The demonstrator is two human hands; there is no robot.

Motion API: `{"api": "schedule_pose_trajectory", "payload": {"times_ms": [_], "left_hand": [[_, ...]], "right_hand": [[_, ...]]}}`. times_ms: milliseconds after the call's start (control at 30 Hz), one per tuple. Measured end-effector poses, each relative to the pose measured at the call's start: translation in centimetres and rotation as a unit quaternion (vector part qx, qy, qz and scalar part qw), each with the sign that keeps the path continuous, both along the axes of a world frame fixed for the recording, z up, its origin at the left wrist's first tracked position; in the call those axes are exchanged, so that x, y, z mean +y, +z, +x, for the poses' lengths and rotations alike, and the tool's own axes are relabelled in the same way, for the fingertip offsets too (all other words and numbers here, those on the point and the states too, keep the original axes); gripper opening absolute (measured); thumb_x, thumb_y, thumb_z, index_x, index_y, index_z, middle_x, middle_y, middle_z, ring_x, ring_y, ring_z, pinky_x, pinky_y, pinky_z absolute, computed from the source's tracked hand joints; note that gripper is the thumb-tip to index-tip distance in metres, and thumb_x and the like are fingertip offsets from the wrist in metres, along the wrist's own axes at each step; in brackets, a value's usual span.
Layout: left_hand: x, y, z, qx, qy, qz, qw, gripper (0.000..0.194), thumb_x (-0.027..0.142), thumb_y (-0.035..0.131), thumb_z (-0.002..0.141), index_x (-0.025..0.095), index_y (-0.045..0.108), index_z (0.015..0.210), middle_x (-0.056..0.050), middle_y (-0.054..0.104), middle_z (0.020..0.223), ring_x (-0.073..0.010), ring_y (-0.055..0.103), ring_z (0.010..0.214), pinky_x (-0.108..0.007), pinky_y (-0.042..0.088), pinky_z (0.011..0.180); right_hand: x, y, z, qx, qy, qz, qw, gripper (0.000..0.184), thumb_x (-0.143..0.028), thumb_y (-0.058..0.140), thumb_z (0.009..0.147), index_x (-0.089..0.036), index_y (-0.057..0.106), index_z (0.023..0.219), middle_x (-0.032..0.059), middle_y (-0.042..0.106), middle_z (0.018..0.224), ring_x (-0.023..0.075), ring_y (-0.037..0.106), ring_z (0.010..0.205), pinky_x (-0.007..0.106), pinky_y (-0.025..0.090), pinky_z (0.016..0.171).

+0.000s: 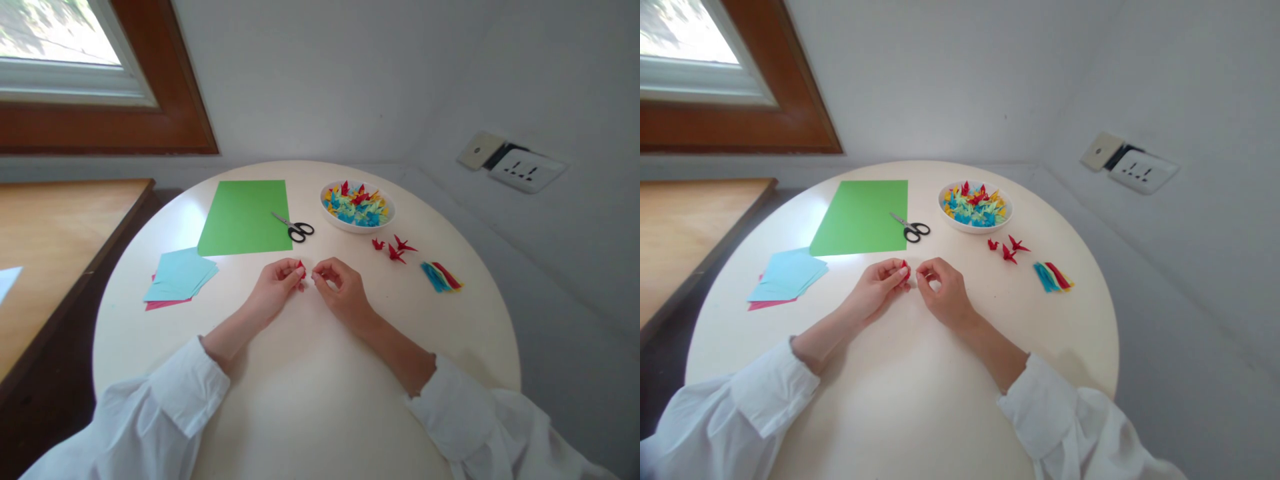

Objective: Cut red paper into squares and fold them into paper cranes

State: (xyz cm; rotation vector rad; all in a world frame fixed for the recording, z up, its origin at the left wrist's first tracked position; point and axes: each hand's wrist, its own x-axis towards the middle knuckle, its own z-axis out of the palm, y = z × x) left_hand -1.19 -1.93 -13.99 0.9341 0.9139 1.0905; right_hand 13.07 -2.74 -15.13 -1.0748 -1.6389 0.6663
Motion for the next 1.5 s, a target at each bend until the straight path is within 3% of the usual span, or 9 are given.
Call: {"api": "schedule_pose_trajectory", "payload": {"times_ms": [433,667,867,1100,1267,1500], "left_hand": [[0.0,0.4,0.0,0.003,0.018,-0.004,1.0,0.027,0.033,0.077,0.056,0.013,0.059,0.062,0.004,0.053,0.054,-0.0059,0.046,0.053,-0.02,0.04,0.057],[0.0,0.3,-0.1,-0.039,0.041,0.004,0.998,0.024,0.027,0.079,0.054,0.014,0.062,0.065,0.0,0.063,0.065,-0.0104,0.057,0.063,-0.025,0.044,0.066],[-0.1,0.6,0.1,-0.028,0.052,0.016,0.998,0.023,0.023,0.079,0.052,0.013,0.063,0.064,0.0,0.065,0.063,-0.0098,0.058,0.062,-0.024,0.044,0.065],[-0.1,0.7,0.0,0.069,0.06,0.08,0.993,0.015,0.02,0.073,0.058,0.014,0.067,0.071,-0.003,0.068,0.072,-0.0138,0.06,0.069,-0.027,0.046,0.068],[-0.4,0.9,-0.1,0.127,0.077,0.149,0.978,0.008,0.018,0.067,0.063,0.015,0.069,0.07,-0.005,0.067,0.079,-0.0155,0.061,0.075,-0.027,0.047,0.071],[-0.5,0.9,0.0,0.145,0.074,0.189,0.968,0.007,0.022,0.069,0.065,0.016,0.07,0.069,-0.006,0.066,0.078,-0.0161,0.06,0.075,-0.027,0.046,0.065]], "right_hand": [[-0.2,0.2,0.0,-0.028,0.006,0.031,0.999,0.002,-0.017,0.053,0.077,-0.019,0.054,0.076,0.0004,0.061,0.071,0.0119,0.058,0.063,0.025,0.049,0.062],[-0.8,0.5,-0.2,-0.079,0.05,0.097,0.991,0.006,-0.016,0.051,0.078,-0.019,0.057,0.08,-0.0011,0.061,0.066,0.0102,0.056,0.058,0.022,0.047,0.058],[-0.5,0.1,-0.2,-0.045,0.049,0.01,0.998,0.012,-0.02,0.049,0.08,-0.019,0.06,0.086,0.0025,0.066,0.077,0.0129,0.061,0.067,0.025,0.05,0.064],[0.2,-0.3,0.0,0.057,0.062,-0.097,0.992,0.019,-0.036,0.05,0.082,-0.019,0.059,0.081,0.0021,0.063,0.074,0.0133,0.06,0.067,0.026,0.05,0.062],[0.3,0.0,0.1,0.088,0.075,-0.111,0.987,0.025,-0.041,0.05,0.082,-0.018,0.058,0.078,0.0018,0.062,0.073,0.0128,0.058,0.067,0.027,0.05,0.064],[0.3,0.0,0.0,0.103,0.07,-0.118,0.985,0.026,-0.043,0.053,0.08,-0.018,0.058,0.076,0.0013,0.061,0.071,0.0123,0.058,0.064,0.027,0.05,0.063]]}}
